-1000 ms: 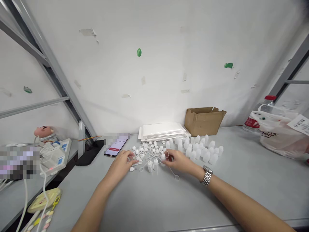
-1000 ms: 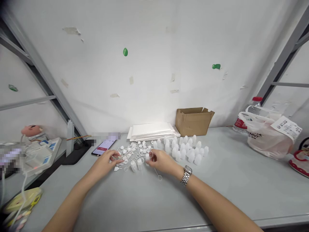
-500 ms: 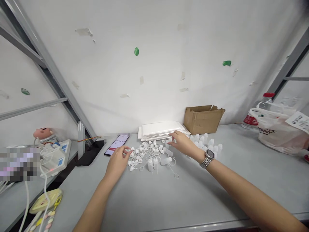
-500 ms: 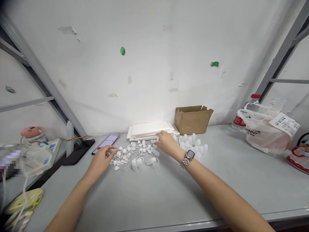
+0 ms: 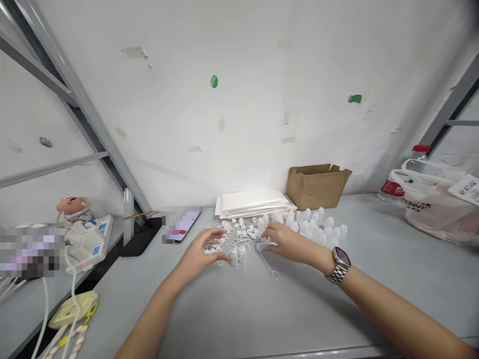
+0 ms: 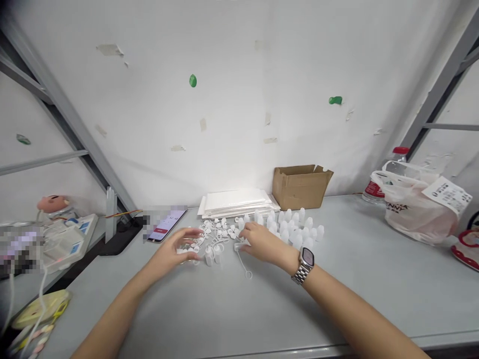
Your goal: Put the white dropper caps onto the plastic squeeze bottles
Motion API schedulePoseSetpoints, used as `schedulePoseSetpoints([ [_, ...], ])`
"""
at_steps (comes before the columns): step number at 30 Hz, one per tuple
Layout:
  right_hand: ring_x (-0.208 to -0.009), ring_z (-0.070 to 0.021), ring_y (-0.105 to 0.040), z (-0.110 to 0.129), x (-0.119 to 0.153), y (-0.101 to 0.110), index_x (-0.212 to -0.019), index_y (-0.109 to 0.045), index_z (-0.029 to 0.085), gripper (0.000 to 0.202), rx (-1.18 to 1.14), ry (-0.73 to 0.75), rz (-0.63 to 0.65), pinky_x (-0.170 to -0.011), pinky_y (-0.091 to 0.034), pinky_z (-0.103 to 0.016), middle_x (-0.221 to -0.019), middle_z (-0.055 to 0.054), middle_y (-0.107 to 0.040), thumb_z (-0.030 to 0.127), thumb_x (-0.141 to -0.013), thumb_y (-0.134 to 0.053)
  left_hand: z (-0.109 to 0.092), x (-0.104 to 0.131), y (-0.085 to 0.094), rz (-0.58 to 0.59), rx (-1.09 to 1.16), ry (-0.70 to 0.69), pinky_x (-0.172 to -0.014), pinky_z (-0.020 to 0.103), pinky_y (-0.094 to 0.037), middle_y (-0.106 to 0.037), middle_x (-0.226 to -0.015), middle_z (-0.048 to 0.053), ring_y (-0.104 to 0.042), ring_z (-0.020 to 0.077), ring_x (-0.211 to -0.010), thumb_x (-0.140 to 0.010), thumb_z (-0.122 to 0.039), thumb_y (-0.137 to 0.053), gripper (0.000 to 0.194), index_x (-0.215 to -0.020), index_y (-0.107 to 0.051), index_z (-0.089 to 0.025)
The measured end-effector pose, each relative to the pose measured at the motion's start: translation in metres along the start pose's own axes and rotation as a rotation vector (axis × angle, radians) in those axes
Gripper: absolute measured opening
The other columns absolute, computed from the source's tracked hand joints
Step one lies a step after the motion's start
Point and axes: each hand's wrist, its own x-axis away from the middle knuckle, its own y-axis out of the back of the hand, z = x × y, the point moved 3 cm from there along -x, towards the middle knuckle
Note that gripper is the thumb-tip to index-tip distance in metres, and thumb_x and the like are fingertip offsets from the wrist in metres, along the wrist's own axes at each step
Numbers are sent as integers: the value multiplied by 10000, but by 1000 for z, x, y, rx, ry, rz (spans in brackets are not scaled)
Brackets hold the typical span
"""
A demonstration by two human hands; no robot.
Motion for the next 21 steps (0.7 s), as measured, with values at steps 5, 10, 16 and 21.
schedulePoseSetpoints([
  [5, -844, -226, -529, 0, 10, -18, -847, -611, 115, 85, 61, 8, -5, -742, -437, -347, -864, -111, -580, 161, -783, -577, 4, 5, -40, 107, 165, 36, -997, 367, -335, -516, -1238, 62, -449, 227, -1168, -532, -264, -760, 629, -1105, -499, -252],
  [10, -791, -210, -538, 1, 12, -16, -898, -554, 120, 124, -92, -77, -68, -695, -441, -330, -854, -104, -595, 198, -806, -526, 10, 4, -56, 10, 13, 57, -903, 362, -401, -604, -1092, 34, -543, 213, -999, -634, -305, -674, 411, -1028, -569, -252],
  [16, -751, -187, -539, 6, 15, -5, -886, -566, 159, 155, -255, -152, -59, -658, -430, -293, -806, -60, -591, 254, -764, -553, 10, 4, -58, -50, -116, 102, -647, 292, -447, -643, -827, 0, -552, 168, -671, -665, -345, -611, 330, -976, -599, -235],
  [21, -740, -169, -553, 7, 13, -9, -985, -589, 170, 216, -355, -162, -48, -665, -427, -288, -891, -67, -607, 260, -805, -511, 6, 2, -60, -99, -172, 109, -580, 261, -409, -559, -606, -42, -508, 152, -577, -669, -371, -595, 308, -936, -614, -221],
])
